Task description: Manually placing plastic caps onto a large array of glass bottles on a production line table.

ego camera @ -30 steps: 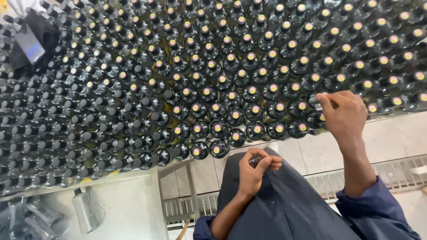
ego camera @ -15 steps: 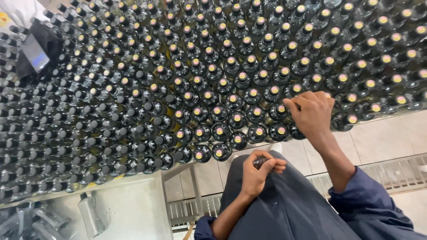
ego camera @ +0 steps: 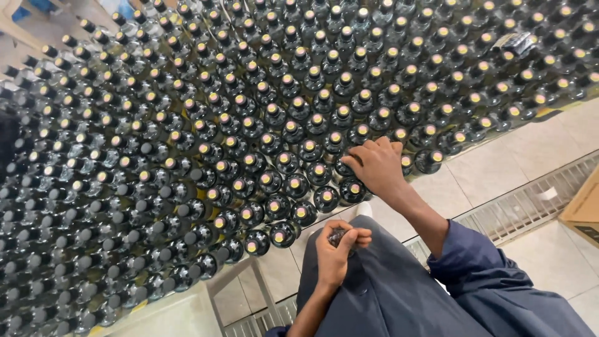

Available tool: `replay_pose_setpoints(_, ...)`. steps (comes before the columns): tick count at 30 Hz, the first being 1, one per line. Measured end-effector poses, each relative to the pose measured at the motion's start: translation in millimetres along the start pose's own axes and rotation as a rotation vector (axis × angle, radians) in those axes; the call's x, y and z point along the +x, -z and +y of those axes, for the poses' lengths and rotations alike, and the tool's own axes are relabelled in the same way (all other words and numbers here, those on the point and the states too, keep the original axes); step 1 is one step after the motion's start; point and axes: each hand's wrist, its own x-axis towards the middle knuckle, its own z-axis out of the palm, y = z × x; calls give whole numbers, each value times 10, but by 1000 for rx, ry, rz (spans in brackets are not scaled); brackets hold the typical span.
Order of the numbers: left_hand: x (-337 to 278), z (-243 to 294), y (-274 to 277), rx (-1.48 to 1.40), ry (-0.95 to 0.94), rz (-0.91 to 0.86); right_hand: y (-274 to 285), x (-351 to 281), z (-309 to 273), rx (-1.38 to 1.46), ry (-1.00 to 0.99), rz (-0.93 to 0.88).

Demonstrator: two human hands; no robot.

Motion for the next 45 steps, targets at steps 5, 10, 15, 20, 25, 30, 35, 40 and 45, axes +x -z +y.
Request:
replay_pose_setpoints(5, -10, 12, 6, 21, 21, 6, -59, -54, 51, -6, -15, -122)
replay_pose_setpoints(10, -12, 18, -10, 19, 27, -3, -54, -96, -49, -52, 27, -61)
replay_pose_setpoints(15, -20, -1, 29, -6, 29, 13, 88, -192, -113, -100, 45, -34)
replay_pose_setpoints(20, -31, -22, 59, -7, 29, 5, 43, -112, -131, -53, 20, -24)
replay_pose_setpoints(25, -44, -10, 96, 1, 90, 35, -21, -8, -148, -87, -28, -168)
replay_pose_setpoints(30, -79, 6, 152, 4, 123, 29, 103, 24, -261, -120, -122, -246)
replay_pose_setpoints(35, -130, 3, 267, 12, 133, 50, -109, -1, -275, -143, -92, -118)
replay_pose_setpoints(40, -201, -13, 349, -5, 160, 56, -49, 50, -318, -274, -178, -278)
replay_pose_setpoints(45, -258, -17, 355, 8, 203, 90, 74, 14, -357, -146, -212, -230)
